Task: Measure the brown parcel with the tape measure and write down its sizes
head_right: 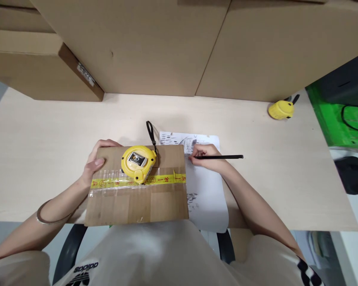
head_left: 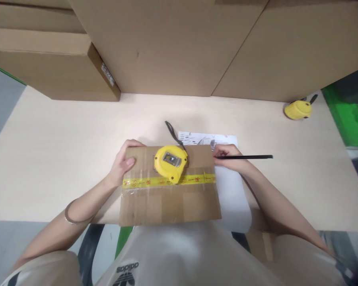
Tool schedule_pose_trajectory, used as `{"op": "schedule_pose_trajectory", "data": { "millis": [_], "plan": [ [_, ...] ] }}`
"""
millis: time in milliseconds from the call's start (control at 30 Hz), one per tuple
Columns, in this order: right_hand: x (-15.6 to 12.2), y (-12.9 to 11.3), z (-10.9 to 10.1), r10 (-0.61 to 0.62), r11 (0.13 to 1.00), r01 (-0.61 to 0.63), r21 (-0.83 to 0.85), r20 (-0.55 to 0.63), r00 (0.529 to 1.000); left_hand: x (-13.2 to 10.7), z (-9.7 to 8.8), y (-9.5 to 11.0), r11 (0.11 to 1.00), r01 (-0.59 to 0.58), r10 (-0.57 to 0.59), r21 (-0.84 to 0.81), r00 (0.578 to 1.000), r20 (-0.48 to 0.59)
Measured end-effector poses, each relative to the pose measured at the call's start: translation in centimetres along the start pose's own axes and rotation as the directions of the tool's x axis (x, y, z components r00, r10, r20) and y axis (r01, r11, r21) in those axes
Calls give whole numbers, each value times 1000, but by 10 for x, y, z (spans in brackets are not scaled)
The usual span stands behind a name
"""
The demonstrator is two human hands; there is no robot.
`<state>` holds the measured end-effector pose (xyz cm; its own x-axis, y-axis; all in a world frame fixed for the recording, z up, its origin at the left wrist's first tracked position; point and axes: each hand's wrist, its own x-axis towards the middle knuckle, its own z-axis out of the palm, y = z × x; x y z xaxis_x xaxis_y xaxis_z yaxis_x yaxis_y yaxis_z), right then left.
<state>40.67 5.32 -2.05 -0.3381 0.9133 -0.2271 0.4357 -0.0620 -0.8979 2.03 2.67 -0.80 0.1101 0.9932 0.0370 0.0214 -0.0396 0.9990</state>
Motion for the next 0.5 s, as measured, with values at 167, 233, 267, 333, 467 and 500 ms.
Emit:
{"op": "schedule_pose_trajectory", "data": {
  "millis": [167, 233, 267, 333, 467, 500],
  "plan": [
    [1, 0, 0, 7, 1000, -7, -7, 13, 1000, 0, -1, 0, 1000, -2, 2, 8, 1000, -7],
    [1, -1, 0, 15, 1000, -15, -10, 16, 1000, 0, 0, 1, 1000, 5, -5, 0, 1000, -8],
    [1, -1, 0, 19, 1000, -19, -12, 16, 1000, 0, 0, 1, 1000, 10, -10, -4, 1000, -8],
    [0, -2, 0, 27, 1000, -27, -15, 17, 999, 0, 0, 1, 1000, 11, -11, -8, 1000, -10],
    [0, -4, 1, 37, 999, -37, -18, 16, 999, 0, 1, 2, 1000, 5, -5, -5, 1000, -14],
    [0, -4, 1, 38, 999, -37, -19, 16, 999, 0, 1, 2, 1000, 7, -7, -8, 1000, -15]
  ]
}}
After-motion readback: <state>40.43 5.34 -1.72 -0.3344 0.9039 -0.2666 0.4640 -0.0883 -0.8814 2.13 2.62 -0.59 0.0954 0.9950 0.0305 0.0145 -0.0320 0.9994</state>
